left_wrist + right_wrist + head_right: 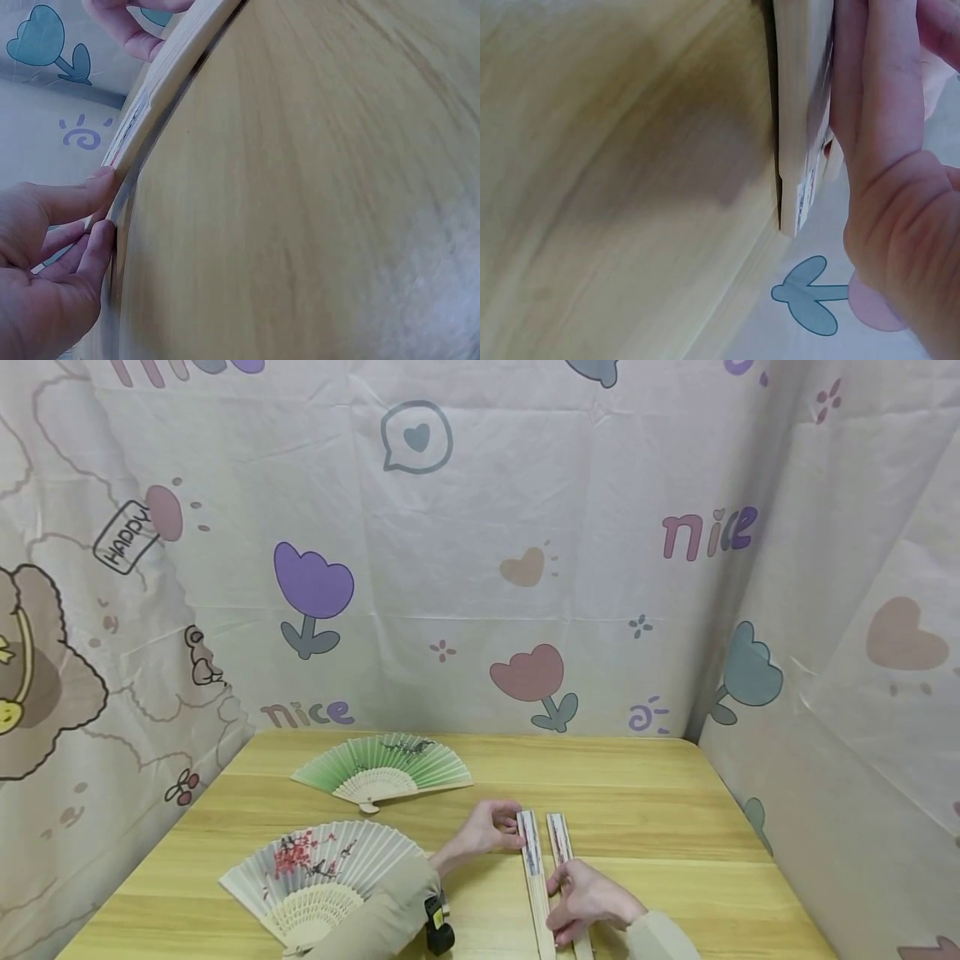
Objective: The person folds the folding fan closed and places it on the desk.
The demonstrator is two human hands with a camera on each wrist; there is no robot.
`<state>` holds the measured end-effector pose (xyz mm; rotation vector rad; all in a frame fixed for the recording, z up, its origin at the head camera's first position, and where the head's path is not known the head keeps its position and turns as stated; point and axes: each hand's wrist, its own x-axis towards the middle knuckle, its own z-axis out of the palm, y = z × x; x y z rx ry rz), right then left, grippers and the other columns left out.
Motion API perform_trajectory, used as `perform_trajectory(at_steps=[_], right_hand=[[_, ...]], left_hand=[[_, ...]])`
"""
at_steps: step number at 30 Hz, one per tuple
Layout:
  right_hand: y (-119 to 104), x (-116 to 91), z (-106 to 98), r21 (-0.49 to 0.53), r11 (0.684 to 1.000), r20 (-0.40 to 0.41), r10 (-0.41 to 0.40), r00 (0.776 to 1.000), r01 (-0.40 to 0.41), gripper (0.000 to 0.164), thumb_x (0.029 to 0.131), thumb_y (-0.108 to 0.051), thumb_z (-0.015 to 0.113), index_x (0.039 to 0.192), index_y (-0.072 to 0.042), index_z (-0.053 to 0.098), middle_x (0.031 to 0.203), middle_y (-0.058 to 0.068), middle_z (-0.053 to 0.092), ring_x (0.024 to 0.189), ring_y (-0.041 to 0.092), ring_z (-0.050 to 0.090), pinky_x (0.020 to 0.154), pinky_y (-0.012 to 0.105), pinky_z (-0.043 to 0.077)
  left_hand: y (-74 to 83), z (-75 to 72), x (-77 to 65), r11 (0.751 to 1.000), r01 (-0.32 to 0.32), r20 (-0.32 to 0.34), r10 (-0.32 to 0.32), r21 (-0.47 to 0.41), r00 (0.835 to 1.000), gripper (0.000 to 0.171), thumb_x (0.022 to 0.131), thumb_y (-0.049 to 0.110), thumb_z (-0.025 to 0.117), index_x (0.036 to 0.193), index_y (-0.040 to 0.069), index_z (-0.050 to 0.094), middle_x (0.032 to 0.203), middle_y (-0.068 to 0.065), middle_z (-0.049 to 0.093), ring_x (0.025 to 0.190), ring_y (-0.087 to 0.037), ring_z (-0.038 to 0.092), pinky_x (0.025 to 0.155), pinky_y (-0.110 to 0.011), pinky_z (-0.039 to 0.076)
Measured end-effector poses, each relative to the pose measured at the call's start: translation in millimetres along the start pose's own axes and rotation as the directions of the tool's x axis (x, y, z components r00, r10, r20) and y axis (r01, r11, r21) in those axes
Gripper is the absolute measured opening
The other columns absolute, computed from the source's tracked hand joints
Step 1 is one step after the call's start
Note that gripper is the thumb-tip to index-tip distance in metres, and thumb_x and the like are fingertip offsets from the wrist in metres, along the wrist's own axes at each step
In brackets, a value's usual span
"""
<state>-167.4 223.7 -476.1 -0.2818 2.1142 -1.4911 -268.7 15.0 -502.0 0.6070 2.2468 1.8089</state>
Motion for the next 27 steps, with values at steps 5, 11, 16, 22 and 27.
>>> perform_trajectory(at_steps=[5,11,16,22,27], right_hand=[[-0.8,-0.8,0.5,-0.018,1.000,-0.022,0.005,1.000,-0.005,0.036,0.076,0.010,0.073,0.104,0.006,0.052,0.070,0.012,0.067,0.054,0.013,0.066,0.055,0.025,0.066],[-1.5,-1.3,1.0,-0.029,1.000,-0.028,0.010,1.000,-0.011,0.035,0.076,0.010,0.073,0.103,0.006,0.052,0.071,0.013,0.068,0.054,0.013,0.067,0.055,0.026,0.066],[-2.5,-1.8,1.7,-0.041,0.999,-0.038,0.015,0.999,-0.016,0.035,0.075,0.010,0.074,0.102,0.005,0.052,0.070,0.013,0.068,0.054,0.014,0.067,0.054,0.026,0.066],[-3.0,-2.0,2.2,-0.060,0.998,-0.068,0.026,0.997,-0.030,0.036,0.073,0.011,0.072,0.103,0.006,0.052,0.070,0.012,0.065,0.055,0.015,0.068,0.054,0.027,0.066],[-2.8,-0.7,2.0,-0.078,0.996,-0.094,0.030,0.995,-0.037,0.035,0.073,0.012,0.071,0.103,0.006,0.053,0.070,0.012,0.064,0.055,0.015,0.069,0.054,0.027,0.066]], left_hand=[[2.1,-1.1,-2.2,0.998,-0.043,0.010,0.042,0.037,0.999,0.051,0.071,-0.013,0.080,0.118,-0.016,0.062,0.110,-0.024,0.071,0.090,-0.016,0.065,0.086,-0.026,0.066],[3.7,1.3,-2.2,0.998,-0.006,-0.009,0.006,0.056,1.000,0.054,0.070,-0.014,0.081,0.121,-0.015,0.062,0.112,-0.021,0.071,0.092,-0.014,0.065,0.087,-0.023,0.065],[1.2,4.7,-0.1,0.996,0.047,-0.036,-0.044,0.073,0.998,0.057,0.069,-0.015,0.082,0.123,-0.012,0.063,0.115,-0.022,0.070,0.098,-0.024,0.067,0.090,-0.030,0.066],[1.6,6.2,0.3,0.995,0.041,-0.050,-0.037,0.090,0.998,0.056,0.069,-0.015,0.082,0.121,-0.012,0.063,0.112,-0.021,0.071,0.097,-0.025,0.068,0.089,-0.034,0.066],[3.6,6.3,-0.7,0.994,0.052,-0.049,-0.047,0.092,0.998,0.056,0.069,-0.015,0.082,0.122,-0.011,0.064,0.112,-0.020,0.070,0.097,-0.023,0.067,0.090,-0.030,0.066]])
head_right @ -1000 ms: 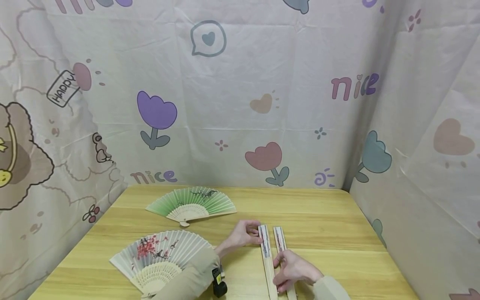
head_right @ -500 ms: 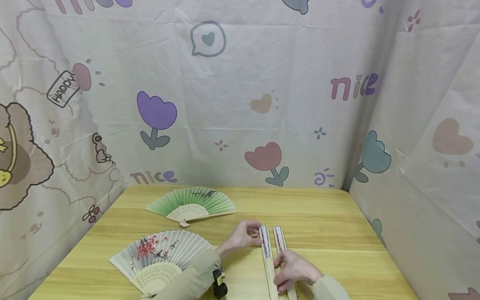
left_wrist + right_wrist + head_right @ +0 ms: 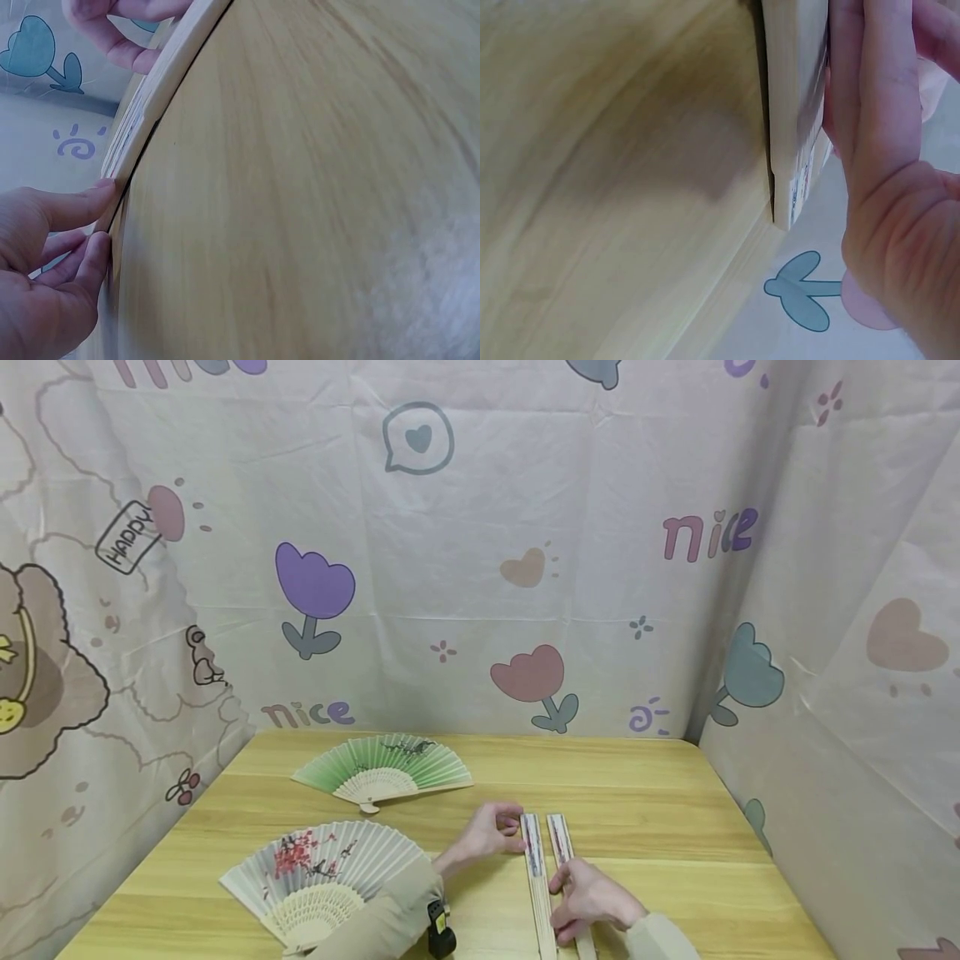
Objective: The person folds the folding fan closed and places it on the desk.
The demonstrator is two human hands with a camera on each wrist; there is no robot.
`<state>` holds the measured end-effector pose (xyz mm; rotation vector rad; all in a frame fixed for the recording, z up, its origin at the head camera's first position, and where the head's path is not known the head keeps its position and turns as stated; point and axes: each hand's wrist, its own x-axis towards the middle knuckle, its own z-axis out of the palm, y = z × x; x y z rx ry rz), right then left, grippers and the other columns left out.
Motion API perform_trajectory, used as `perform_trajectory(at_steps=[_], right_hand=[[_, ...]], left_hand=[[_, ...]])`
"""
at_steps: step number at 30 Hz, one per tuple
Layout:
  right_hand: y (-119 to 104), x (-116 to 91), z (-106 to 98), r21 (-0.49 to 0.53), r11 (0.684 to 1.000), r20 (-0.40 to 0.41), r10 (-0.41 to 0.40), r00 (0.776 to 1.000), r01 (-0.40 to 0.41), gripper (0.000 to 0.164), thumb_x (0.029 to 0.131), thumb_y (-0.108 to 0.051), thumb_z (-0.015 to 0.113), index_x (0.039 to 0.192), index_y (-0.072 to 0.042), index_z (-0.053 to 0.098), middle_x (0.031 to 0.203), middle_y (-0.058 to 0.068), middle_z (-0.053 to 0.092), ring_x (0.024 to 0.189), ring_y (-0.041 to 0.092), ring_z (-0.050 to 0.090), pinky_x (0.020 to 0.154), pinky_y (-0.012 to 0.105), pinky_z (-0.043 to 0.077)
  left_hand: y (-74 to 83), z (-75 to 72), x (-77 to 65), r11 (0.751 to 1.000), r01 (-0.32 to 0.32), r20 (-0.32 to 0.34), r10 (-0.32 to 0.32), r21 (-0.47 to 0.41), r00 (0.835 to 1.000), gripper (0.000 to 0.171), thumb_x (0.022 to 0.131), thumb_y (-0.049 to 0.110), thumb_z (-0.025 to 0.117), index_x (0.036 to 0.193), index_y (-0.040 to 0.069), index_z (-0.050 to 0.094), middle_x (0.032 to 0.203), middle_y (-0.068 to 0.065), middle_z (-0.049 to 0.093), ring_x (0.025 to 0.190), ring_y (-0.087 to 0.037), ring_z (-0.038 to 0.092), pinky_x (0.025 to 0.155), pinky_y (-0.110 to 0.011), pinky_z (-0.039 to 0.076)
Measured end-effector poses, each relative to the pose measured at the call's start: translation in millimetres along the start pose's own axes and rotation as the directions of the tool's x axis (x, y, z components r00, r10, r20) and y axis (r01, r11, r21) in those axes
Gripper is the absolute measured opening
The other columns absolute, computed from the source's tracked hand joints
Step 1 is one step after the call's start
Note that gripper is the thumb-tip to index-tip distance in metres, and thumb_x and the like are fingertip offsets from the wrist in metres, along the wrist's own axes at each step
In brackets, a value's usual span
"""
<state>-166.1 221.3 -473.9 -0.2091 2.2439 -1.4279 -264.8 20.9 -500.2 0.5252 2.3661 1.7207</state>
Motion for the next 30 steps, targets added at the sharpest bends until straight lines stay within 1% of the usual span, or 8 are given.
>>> perform_trajectory(at_steps=[7,11,14,18,20,23,26,30], right_hand=[[-2.2,-1.3,-3.0,-0.012,1.000,-0.001,-0.009,1.000,0.009,0.033,0.077,0.010,0.074,0.102,0.006,0.053,0.070,0.013,0.067,0.055,0.015,0.069,0.055,0.028,0.066],[-4.5,-2.4,-6.8,-0.011,0.999,0.007,-0.035,0.999,0.035,0.033,0.080,0.006,0.075,0.104,0.007,0.054,0.070,0.013,0.070,0.055,0.014,0.068,0.055,0.031,0.067],[-5.5,-2.0,-8.2,0.004,0.999,0.010,-0.047,0.999,0.047,0.034,0.081,0.003,0.076,0.106,0.008,0.053,0.071,0.013,0.070,0.056,0.015,0.068,0.056,0.032,0.067],[-6.0,0.7,-8.6,0.039,0.997,0.007,-0.065,0.998,0.064,0.040,0.083,0.000,0.076,0.112,0.010,0.051,0.075,0.012,0.069,0.064,0.018,0.070,0.062,0.035,0.069],[-6.6,2.4,-8.7,0.060,0.995,0.003,-0.078,0.997,0.078,0.045,0.085,-0.001,0.075,0.118,0.013,0.048,0.079,0.012,0.069,0.068,0.020,0.071,0.067,0.037,0.069],[-9.3,4.9,-8.4,0.082,0.991,-0.007,-0.103,0.995,0.103,0.056,0.086,-0.003,0.074,0.128,0.017,0.042,0.084,0.015,0.069,0.073,0.023,0.072,0.071,0.041,0.070],[-14.1,7.3,-7.2,0.083,0.989,-0.026,-0.122,0.992,0.123,0.064,0.088,-0.005,0.074,0.135,0.018,0.037,0.087,0.015,0.070,0.073,0.024,0.072,0.071,0.041,0.069],[-23.9,12.0,-2.0,0.049,0.982,-0.077,-0.179,0.981,0.183,0.066,0.088,-0.005,0.074,0.138,0.018,0.037,0.088,0.016,0.072,0.073,0.024,0.072,0.067,0.037,0.069]], left_hand=[[1.1,-1.4,-1.2,1.000,0.001,0.002,-0.001,-0.020,1.000,0.055,0.071,-0.013,0.082,0.123,-0.012,0.062,0.116,-0.021,0.069,0.100,-0.024,0.067,0.092,-0.029,0.065],[2.7,-5.5,-3.3,0.999,-0.037,0.013,0.037,-0.035,0.999,0.057,0.074,-0.011,0.081,0.126,-0.014,0.059,0.122,-0.026,0.067,0.106,-0.028,0.068,0.097,-0.031,0.063],[4.1,-9.8,-4.0,0.996,-0.061,0.028,0.063,-0.063,0.998,0.059,0.076,-0.010,0.079,0.129,-0.016,0.055,0.129,-0.032,0.062,0.117,-0.038,0.065,0.107,-0.040,0.059],[6.1,-15.6,-3.2,0.992,-0.046,0.032,0.050,-0.118,0.998,0.062,0.078,-0.011,0.076,0.133,-0.017,0.051,0.138,-0.035,0.054,0.130,-0.049,0.053,0.118,-0.055,0.045],[7.1,-18.9,-2.7,0.990,-0.045,0.029,0.049,-0.131,0.998,0.063,0.078,-0.011,0.076,0.134,-0.017,0.049,0.140,-0.036,0.052,0.132,-0.052,0.050,0.120,-0.059,0.041],[11.4,-25.2,-3.3,0.990,-0.032,0.030,0.036,-0.137,0.999,0.064,0.079,-0.010,0.076,0.136,-0.016,0.048,0.142,-0.035,0.051,0.134,-0.051,0.049,0.121,-0.059,0.039],[18.1,-34.1,-4.7,0.990,-0.031,0.046,0.037,-0.138,0.998,0.063,0.081,-0.006,0.076,0.137,-0.014,0.048,0.143,-0.034,0.051,0.136,-0.050,0.047,0.123,-0.059,0.037],[24.0,-52.4,-4.5,0.988,-0.066,0.072,0.077,-0.138,0.994,0.062,0.083,-0.001,0.077,0.137,-0.014,0.049,0.143,-0.034,0.051,0.138,-0.050,0.046,0.125,-0.058,0.034]])
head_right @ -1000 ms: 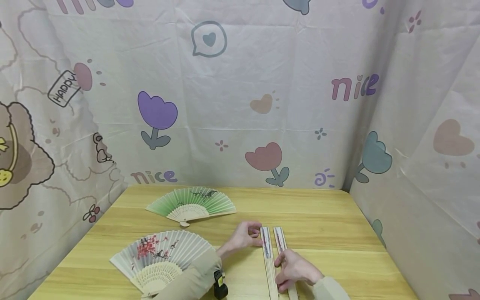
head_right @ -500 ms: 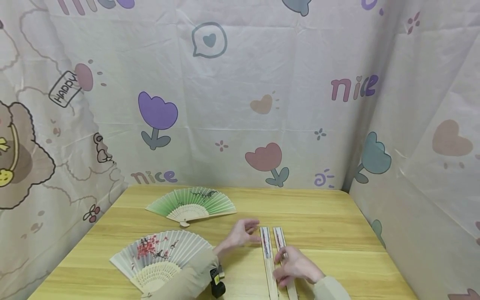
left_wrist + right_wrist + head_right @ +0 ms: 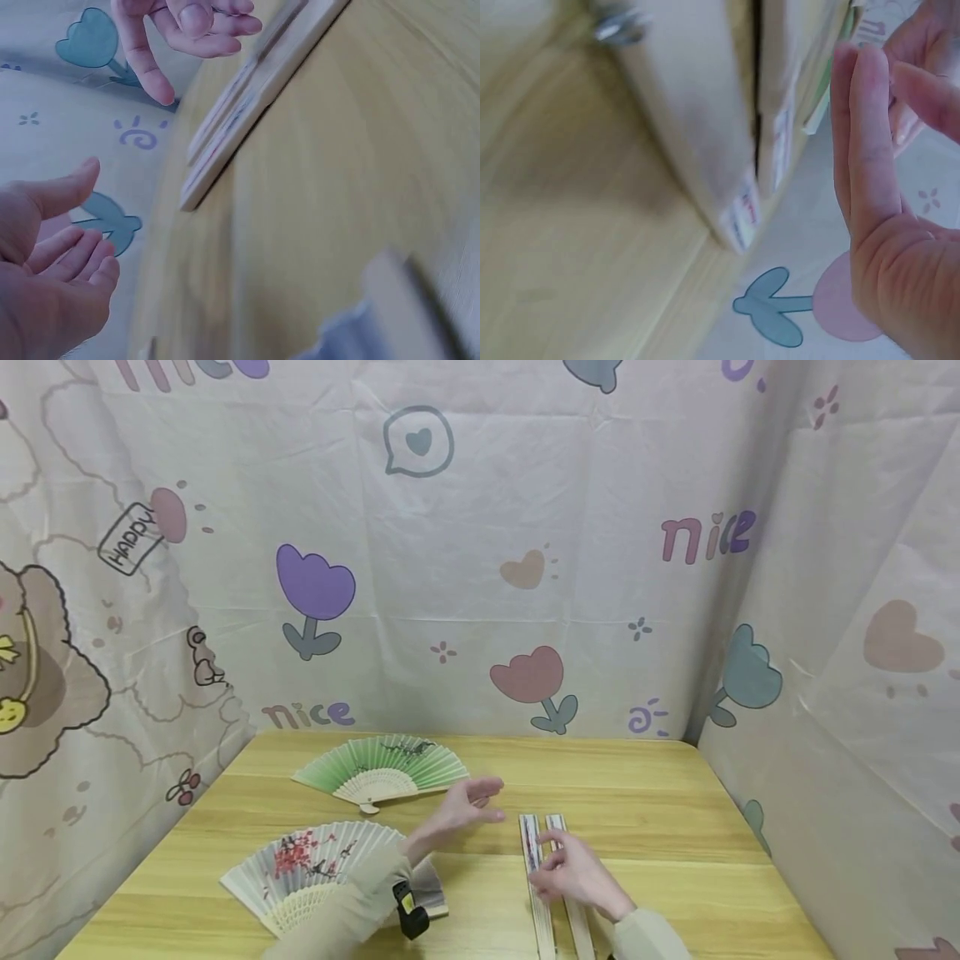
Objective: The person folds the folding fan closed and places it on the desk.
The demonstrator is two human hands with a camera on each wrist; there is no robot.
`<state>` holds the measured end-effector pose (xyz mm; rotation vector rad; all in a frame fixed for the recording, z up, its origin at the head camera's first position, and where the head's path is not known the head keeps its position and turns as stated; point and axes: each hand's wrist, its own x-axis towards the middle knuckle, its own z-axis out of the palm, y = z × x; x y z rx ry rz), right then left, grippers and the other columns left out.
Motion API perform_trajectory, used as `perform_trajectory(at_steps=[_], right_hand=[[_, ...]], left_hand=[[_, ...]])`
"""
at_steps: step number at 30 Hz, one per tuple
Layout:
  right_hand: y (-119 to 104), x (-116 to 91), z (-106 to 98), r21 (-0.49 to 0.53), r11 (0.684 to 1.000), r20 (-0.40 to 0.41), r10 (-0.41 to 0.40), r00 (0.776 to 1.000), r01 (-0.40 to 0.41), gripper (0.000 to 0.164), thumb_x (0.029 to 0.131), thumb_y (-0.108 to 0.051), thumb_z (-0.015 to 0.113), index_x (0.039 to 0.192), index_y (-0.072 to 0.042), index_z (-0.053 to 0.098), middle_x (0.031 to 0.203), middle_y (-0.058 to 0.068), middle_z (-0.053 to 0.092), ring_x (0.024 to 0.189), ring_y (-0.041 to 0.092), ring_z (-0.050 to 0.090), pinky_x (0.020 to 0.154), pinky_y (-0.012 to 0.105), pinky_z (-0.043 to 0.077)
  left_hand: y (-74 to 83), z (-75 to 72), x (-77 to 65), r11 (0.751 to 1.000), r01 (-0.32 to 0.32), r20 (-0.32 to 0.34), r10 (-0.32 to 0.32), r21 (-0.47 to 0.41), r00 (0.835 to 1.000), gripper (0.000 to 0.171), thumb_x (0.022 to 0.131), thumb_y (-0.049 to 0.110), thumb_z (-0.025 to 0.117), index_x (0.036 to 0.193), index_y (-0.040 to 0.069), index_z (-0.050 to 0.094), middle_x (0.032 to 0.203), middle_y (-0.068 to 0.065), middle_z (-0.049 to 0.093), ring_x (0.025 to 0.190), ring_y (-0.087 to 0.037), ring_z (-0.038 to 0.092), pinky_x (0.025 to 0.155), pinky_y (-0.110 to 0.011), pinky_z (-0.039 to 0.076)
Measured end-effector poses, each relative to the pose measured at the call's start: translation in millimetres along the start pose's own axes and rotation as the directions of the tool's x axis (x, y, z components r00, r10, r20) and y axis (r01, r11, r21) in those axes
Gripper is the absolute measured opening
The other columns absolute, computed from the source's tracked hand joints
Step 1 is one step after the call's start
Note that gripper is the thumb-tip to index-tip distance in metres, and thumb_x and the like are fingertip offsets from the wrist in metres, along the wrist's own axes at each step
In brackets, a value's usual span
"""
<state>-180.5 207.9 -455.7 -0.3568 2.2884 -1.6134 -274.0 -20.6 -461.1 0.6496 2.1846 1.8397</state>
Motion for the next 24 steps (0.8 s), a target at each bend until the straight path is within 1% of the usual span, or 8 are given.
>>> perform_trajectory(at_steps=[7,9,13,15,17,21,22,24], right_hand=[[-13.7,11.9,13.0,-0.073,0.992,-0.048,-0.111,0.993,0.108,0.062,0.087,-0.008,0.076,0.136,0.013,0.045,0.102,0.024,0.072,0.088,0.019,0.071,0.075,0.019,0.063],[-16.5,15.7,17.9,-0.061,0.990,-0.045,-0.127,0.991,0.124,0.063,0.086,-0.009,0.076,0.137,0.012,0.044,0.109,0.028,0.069,0.094,0.023,0.071,0.078,0.016,0.061],[-20.5,25.5,33.0,0.002,0.987,-0.031,-0.162,0.986,0.162,0.064,0.086,-0.006,0.076,0.138,0.012,0.042,0.118,0.034,0.062,0.105,0.038,0.067,0.085,0.015,0.060],[-22.9,30.4,44.3,0.033,0.986,-0.019,-0.166,0.986,0.166,0.064,0.085,-0.006,0.076,0.138,0.010,0.043,0.122,0.034,0.060,0.110,0.042,0.064,0.089,0.018,0.060],[-25.2,35.8,55.7,0.071,0.983,0.007,-0.168,0.986,0.168,0.065,0.085,-0.005,0.075,0.139,0.010,0.042,0.125,0.033,0.057,0.114,0.044,0.061,0.097,0.027,0.061],[-27.9,43.6,77.8,0.104,0.983,0.076,-0.159,0.984,0.150,0.067,0.085,-0.005,0.076,0.141,0.009,0.041,0.129,0.031,0.055,0.118,0.041,0.058,0.106,0.045,0.058],[-28.0,45.0,82.4,0.111,0.983,0.094,-0.154,0.984,0.143,0.067,0.085,-0.004,0.075,0.142,0.008,0.041,0.129,0.030,0.055,0.119,0.040,0.058,0.106,0.047,0.057],[-27.4,48.0,90.6,0.123,0.984,0.125,-0.144,0.982,0.128,0.067,0.085,-0.004,0.076,0.142,0.007,0.042,0.130,0.029,0.055,0.119,0.038,0.058,0.104,0.043,0.058]], left_hand=[[6.1,-48.1,-8.1,0.999,-0.034,0.081,0.032,0.031,0.996,0.062,0.086,0.007,0.078,0.139,-0.009,0.050,0.143,-0.028,0.054,0.137,-0.044,0.049,0.126,-0.059,0.033],[7.3,-63.4,-12.9,0.998,-0.051,0.096,0.047,0.039,0.994,0.063,0.087,0.009,0.078,0.140,-0.009,0.049,0.143,-0.028,0.055,0.137,-0.044,0.049,0.124,-0.062,0.033],[8.3,-95.2,-26.3,0.995,-0.081,0.106,0.075,0.056,0.991,0.063,0.088,0.010,0.078,0.141,-0.009,0.049,0.141,-0.030,0.056,0.134,-0.048,0.051,0.122,-0.061,0.037],[8.5,-111.6,-37.4,0.994,-0.084,0.116,0.075,0.077,0.990,0.063,0.088,0.011,0.078,0.141,-0.007,0.049,0.140,-0.032,0.056,0.132,-0.047,0.053,0.120,-0.053,0.044],[8.5,-127.8,-50.8,0.990,-0.091,0.128,0.077,0.104,0.989,0.063,0.088,0.012,0.077,0.142,-0.006,0.049,0.138,-0.032,0.057,0.129,-0.040,0.058,0.117,-0.040,0.050],[5.5,-158.7,-80.6,0.981,-0.126,0.149,0.105,0.145,0.983,0.063,0.090,0.011,0.075,0.143,-0.007,0.046,0.139,-0.034,0.055,0.124,-0.015,0.063,0.109,-0.016,0.051],[4.5,-166.2,-88.4,0.981,-0.131,0.146,0.110,0.140,0.983,0.064,0.090,0.010,0.074,0.144,-0.006,0.045,0.140,-0.034,0.054,0.124,-0.012,0.063,0.108,-0.014,0.051],[2.0,-181.4,-104.6,0.982,-0.123,0.123,0.106,0.141,0.987,0.064,0.091,0.007,0.072,0.146,-0.005,0.043,0.142,-0.034,0.052,0.124,-0.005,0.061,0.107,-0.012,0.050]])
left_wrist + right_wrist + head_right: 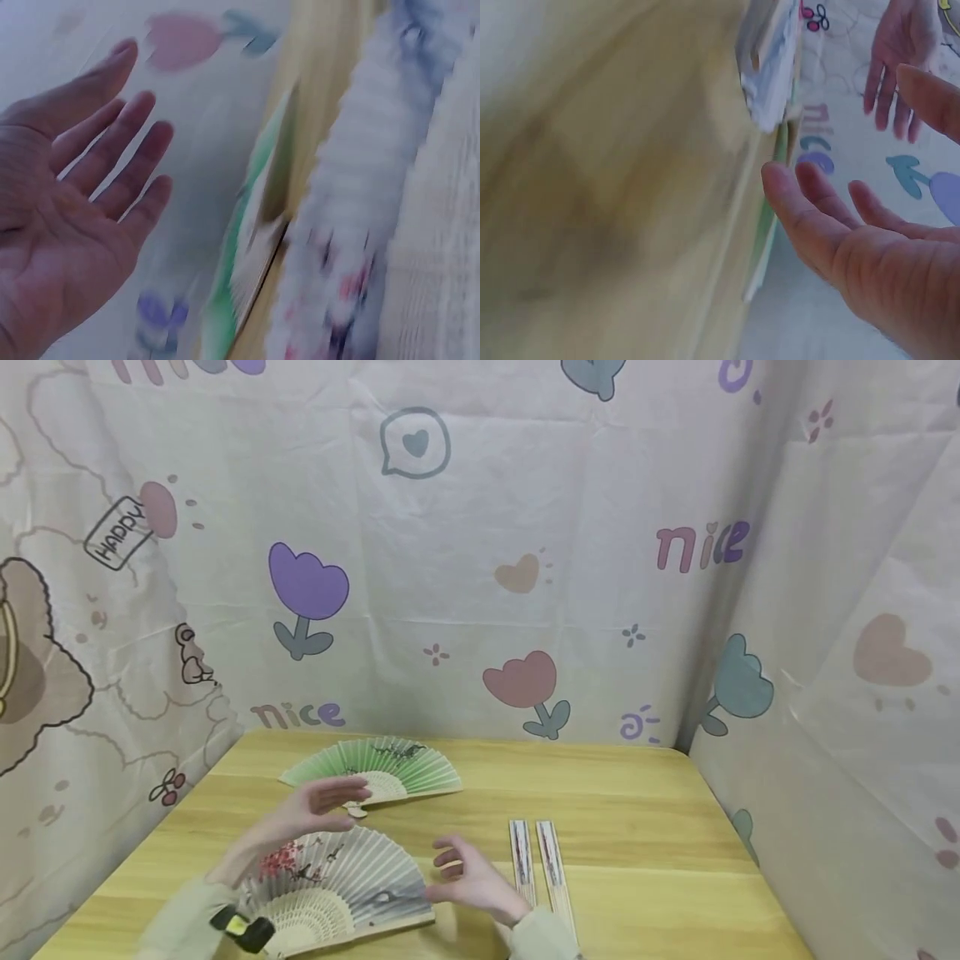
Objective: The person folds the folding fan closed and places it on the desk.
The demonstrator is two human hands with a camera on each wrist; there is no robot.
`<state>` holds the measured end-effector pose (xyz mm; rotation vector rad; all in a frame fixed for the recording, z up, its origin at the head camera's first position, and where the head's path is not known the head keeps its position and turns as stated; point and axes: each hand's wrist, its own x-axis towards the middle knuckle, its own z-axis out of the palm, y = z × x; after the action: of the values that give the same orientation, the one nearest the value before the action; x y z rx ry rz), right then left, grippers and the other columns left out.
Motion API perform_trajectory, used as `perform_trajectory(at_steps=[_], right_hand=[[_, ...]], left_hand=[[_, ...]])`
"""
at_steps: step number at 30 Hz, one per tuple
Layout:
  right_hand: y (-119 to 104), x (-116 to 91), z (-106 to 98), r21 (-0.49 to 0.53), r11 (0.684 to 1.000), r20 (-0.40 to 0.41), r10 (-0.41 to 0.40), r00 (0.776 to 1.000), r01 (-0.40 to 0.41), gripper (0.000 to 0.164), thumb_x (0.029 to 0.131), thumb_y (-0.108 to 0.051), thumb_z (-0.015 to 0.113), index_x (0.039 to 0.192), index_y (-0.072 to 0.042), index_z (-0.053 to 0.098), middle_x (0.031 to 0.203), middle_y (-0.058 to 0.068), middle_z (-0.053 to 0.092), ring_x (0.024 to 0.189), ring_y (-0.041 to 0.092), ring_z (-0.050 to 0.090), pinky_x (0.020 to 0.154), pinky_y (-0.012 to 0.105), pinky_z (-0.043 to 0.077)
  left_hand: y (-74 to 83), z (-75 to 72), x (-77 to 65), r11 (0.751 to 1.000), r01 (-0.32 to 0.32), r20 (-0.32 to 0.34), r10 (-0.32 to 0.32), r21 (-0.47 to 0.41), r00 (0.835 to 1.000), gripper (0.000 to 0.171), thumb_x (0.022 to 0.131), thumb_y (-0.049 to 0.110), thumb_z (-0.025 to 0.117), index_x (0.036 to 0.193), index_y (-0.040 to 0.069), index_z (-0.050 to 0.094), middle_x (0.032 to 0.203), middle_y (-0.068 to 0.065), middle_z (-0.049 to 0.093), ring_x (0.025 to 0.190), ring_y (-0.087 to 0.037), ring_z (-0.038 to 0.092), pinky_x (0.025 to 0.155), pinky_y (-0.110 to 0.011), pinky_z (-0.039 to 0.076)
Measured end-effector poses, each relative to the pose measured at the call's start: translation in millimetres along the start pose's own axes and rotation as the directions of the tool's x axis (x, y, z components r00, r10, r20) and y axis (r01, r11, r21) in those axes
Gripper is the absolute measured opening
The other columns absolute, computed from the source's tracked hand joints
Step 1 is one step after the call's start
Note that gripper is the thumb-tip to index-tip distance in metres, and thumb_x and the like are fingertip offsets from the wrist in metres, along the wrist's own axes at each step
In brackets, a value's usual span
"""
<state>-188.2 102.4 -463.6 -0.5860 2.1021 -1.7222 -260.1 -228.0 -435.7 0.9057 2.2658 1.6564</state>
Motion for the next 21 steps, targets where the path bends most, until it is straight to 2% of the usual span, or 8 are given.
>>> perform_trajectory(at_steps=[4,6,9,11,13,15,18,21], right_hand=[[2.3,6.7,13.5,0.037,0.999,0.013,0.037,0.999,-0.037,0.065,0.083,-0.003,0.078,0.140,0.004,0.046,0.129,0.026,0.056,0.116,0.034,0.059,0.095,0.034,0.059],[3.3,11.0,18.9,0.054,0.997,0.006,0.056,0.998,-0.056,0.065,0.082,-0.002,0.079,0.139,0.003,0.048,0.129,0.024,0.057,0.114,0.033,0.060,0.093,0.033,0.059],[5.8,17.6,26.3,0.081,0.993,-0.006,0.083,0.997,-0.082,0.066,0.081,0.000,0.079,0.139,0.002,0.048,0.129,0.021,0.058,0.112,0.028,0.059,0.093,0.033,0.058],[6.8,20.3,28.7,0.108,0.990,-0.009,0.093,0.996,-0.092,0.067,0.080,0.001,0.079,0.140,0.002,0.048,0.128,0.020,0.058,0.110,0.026,0.059,0.090,0.030,0.057],[7.5,21.9,29.5,0.128,0.987,-0.008,0.099,0.995,-0.097,0.069,0.079,0.003,0.079,0.140,0.003,0.047,0.127,0.020,0.058,0.106,0.023,0.058,0.087,0.026,0.056],[7.7,22.7,29.4,0.146,0.983,-0.005,0.108,0.994,-0.106,0.068,0.079,0.003,0.079,0.140,0.003,0.047,0.125,0.019,0.058,0.103,0.022,0.056,0.083,0.022,0.053],[8.2,22.9,28.0,0.159,0.980,0.000,0.118,0.993,-0.117,0.069,0.079,0.003,0.079,0.140,0.003,0.047,0.124,0.018,0.057,0.101,0.021,0.055,0.081,0.021,0.052],[9.4,22.1,25.9,0.167,0.979,0.002,0.117,0.993,-0.116,0.070,0.079,0.004,0.079,0.141,0.005,0.046,0.124,0.020,0.057,0.099,0.020,0.054,0.081,0.021,0.051]], left_hand=[[-7.4,-25.7,-37.4,0.996,0.060,-0.068,-0.056,0.064,0.996,0.060,0.094,0.007,0.068,0.148,0.001,0.043,0.147,-0.027,0.051,0.127,0.003,0.056,0.106,-0.010,0.048],[-11.6,-36.0,-56.6,0.989,0.092,-0.113,-0.079,0.113,0.990,0.057,0.095,0.007,0.067,0.147,0.003,0.046,0.146,-0.015,0.056,0.127,0.008,0.053,0.106,-0.008,0.045],[-19.7,-46.8,-83.6,0.981,0.103,-0.176,-0.074,0.166,0.982,0.053,0.093,0.006,0.068,0.143,0.001,0.050,0.140,0.011,0.061,0.125,0.014,0.050,0.106,-0.003,0.039],[-25.2,-50.2,-98.2,0.979,0.074,-0.205,-0.034,0.190,0.978,0.052,0.092,0.002,0.068,0.140,-0.006,0.050,0.133,0.023,0.060,0.123,0.016,0.048,0.104,0.001,0.036],[-31.5,-52.6,-109.4,0.977,0.058,-0.225,-0.010,0.206,0.974,0.053,0.091,-0.002,0.068,0.139,-0.011,0.049,0.131,0.030,0.058,0.122,0.019,0.046,0.101,0.003,0.033],[-37.3,-55.2,-117.8,0.969,0.087,-0.257,-0.025,0.233,0.966,0.054,0.090,-0.002,0.069,0.139,-0.011,0.048,0.129,0.033,0.056,0.121,0.021,0.044,0.099,0.002,0.035],[-44.1,-59.2,-126.9,0.951,0.165,-0.294,-0.085,0.260,0.952,0.057,0.090,0.002,0.071,0.140,-0.010,0.047,0.129,0.034,0.054,0.118,0.025,0.039,0.115,-0.036,0.045],[-49.9,-62.0,-132.6,0.926,0.238,-0.320,-0.139,0.293,0.937,0.062,0.088,0.009,0.075,0.142,-0.007,0.048,0.132,0.029,0.052,0.114,0.025,0.037,0.100,-0.075,0.044]])
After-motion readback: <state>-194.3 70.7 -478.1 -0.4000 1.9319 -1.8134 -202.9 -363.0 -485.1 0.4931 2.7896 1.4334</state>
